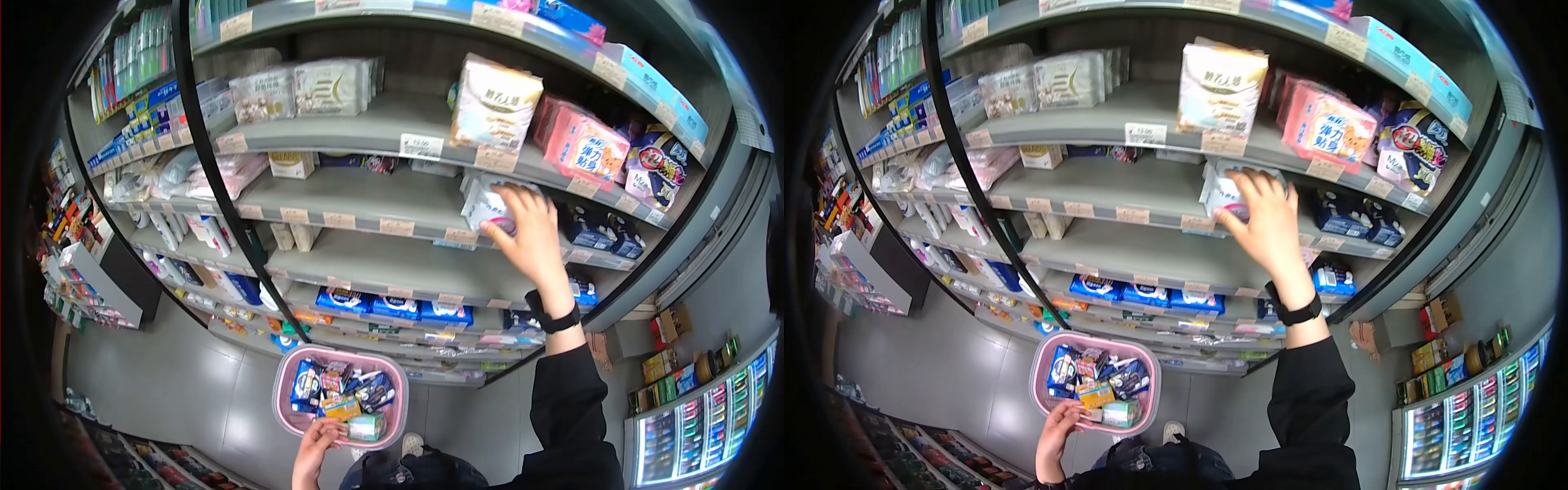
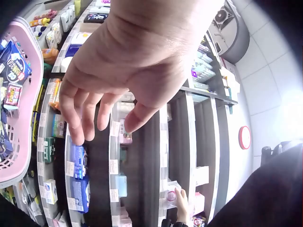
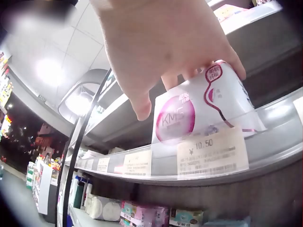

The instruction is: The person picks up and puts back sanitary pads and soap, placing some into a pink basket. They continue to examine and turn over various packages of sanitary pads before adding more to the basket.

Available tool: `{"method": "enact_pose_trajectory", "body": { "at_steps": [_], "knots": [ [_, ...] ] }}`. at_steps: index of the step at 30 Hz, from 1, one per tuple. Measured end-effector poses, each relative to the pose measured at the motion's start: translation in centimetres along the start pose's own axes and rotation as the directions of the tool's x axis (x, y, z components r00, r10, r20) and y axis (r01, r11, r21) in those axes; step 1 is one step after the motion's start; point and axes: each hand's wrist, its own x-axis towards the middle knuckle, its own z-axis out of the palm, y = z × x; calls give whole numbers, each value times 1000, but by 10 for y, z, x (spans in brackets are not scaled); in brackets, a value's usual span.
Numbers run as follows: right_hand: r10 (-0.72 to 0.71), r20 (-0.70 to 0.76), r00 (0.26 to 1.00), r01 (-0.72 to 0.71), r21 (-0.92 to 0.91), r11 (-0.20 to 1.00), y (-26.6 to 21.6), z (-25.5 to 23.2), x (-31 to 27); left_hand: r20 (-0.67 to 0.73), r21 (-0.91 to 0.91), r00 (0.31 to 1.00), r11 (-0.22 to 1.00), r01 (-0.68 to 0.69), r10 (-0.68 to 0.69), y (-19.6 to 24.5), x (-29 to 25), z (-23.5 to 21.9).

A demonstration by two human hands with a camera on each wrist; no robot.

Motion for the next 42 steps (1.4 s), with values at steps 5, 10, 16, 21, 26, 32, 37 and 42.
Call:
{"method": "enact_pose_trajectory", "body": {
  "at_steps": [5,10,16,21,26,32,37,42],
  "knots": [
    [67,38,997,-65,-35,997,-2,8,12,-29,5,999,999,35,-35,9,9,-43],
    [144,3,990,-144,0,990,-22,-2,3,-70,48,995,996,79,-76,-4,31,-87],
    [270,48,962,-265,406,875,-94,-26,-100,-76,216,975,952,219,-207,-79,92,-148],
    [447,530,720,-685,440,581,-136,-14,-225,-21,768,999,640,42,-39,-182,162,-178],
    [545,685,483,-875,379,300,-168,-16,-325,24,889,993,456,32,-116,-205,193,-164],
    [636,710,303,-935,350,55,-198,-31,-371,68,793,995,609,-13,-68,-222,216,-168],
    [658,709,254,-941,339,-1,-210,-31,-386,162,879,974,471,-70,-156,-202,206,-163],
    [591,758,277,-942,334,12,-217,-23,-371,76,961,978,277,-19,-196,-169,190,-141]
  ]
}}
